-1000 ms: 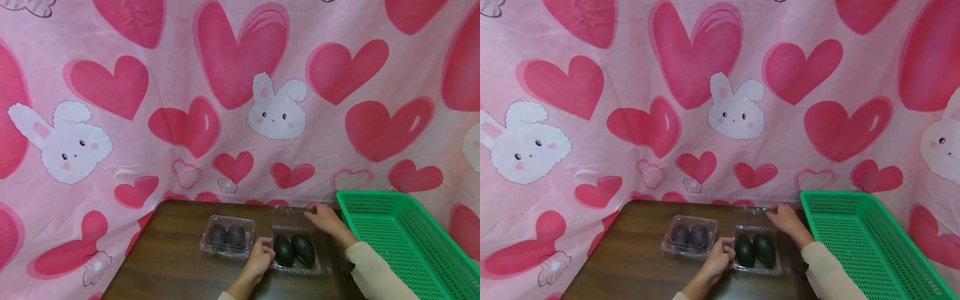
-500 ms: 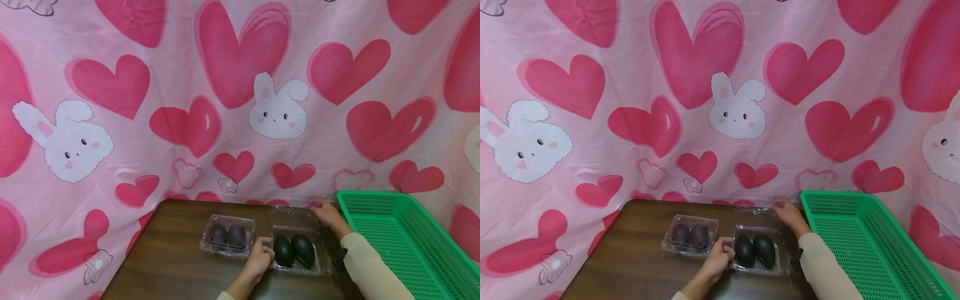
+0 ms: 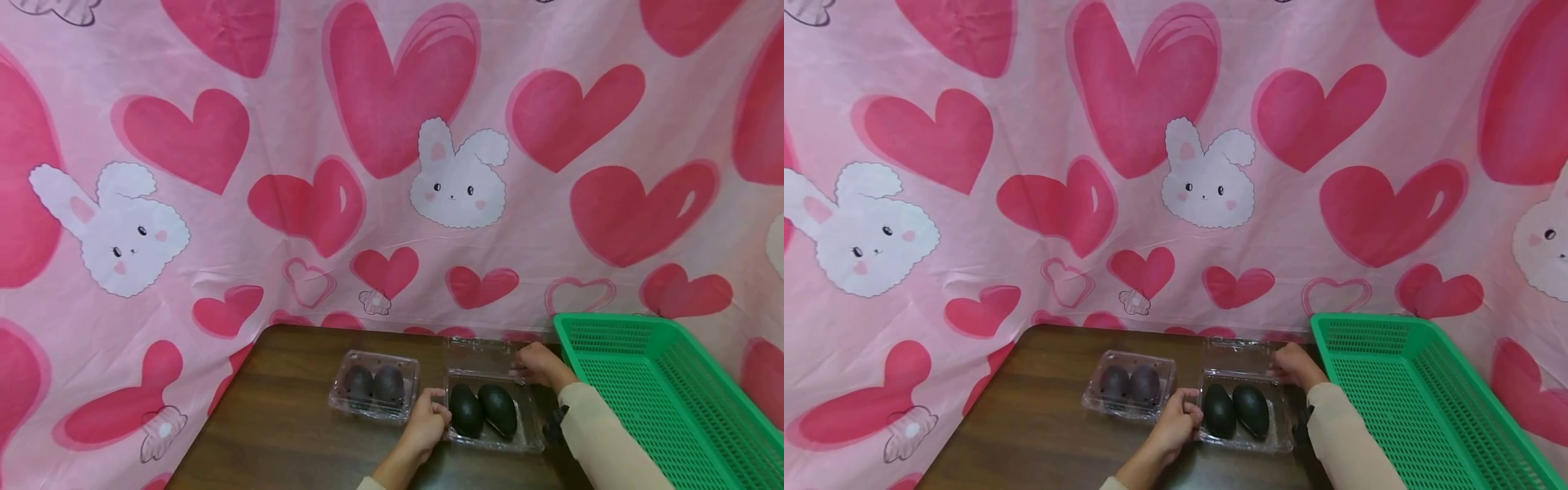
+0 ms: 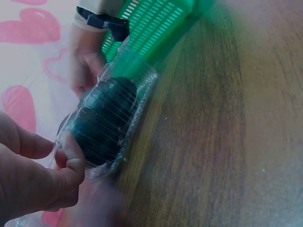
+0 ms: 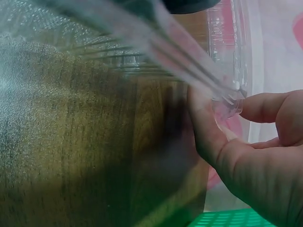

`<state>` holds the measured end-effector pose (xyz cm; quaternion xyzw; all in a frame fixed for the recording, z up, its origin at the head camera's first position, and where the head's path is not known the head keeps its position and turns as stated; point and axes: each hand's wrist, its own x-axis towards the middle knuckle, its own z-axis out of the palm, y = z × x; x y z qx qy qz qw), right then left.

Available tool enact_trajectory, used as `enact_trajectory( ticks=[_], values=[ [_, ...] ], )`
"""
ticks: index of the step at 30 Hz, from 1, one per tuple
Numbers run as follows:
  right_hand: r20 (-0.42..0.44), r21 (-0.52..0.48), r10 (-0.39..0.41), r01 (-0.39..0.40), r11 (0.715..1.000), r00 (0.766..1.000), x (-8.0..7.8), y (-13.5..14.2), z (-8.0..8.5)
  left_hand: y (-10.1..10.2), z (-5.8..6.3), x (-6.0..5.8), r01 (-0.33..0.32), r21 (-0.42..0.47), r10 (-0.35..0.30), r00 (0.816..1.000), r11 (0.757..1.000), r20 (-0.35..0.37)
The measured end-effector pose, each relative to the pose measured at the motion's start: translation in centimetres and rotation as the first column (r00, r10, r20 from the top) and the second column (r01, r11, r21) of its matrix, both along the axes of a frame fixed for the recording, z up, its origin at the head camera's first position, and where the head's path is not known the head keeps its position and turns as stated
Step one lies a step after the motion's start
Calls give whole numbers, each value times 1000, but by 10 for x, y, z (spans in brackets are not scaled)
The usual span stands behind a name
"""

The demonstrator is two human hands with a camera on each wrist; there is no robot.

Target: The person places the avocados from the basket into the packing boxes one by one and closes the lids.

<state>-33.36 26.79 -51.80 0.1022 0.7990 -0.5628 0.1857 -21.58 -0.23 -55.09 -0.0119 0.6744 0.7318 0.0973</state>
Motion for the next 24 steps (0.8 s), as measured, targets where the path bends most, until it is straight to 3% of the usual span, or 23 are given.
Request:
enact_trajectory(
  ticks=[14,24],
  values=[
    [-43,27,0,1,1000,999,2,5,15,-2,3,1,25,2,-25,1000,1000,-5],
    [-99,-28,-16,13,1000,995,6,9,23,0,1,0,17,-7,-17,1000,1000,-26]
  ],
)
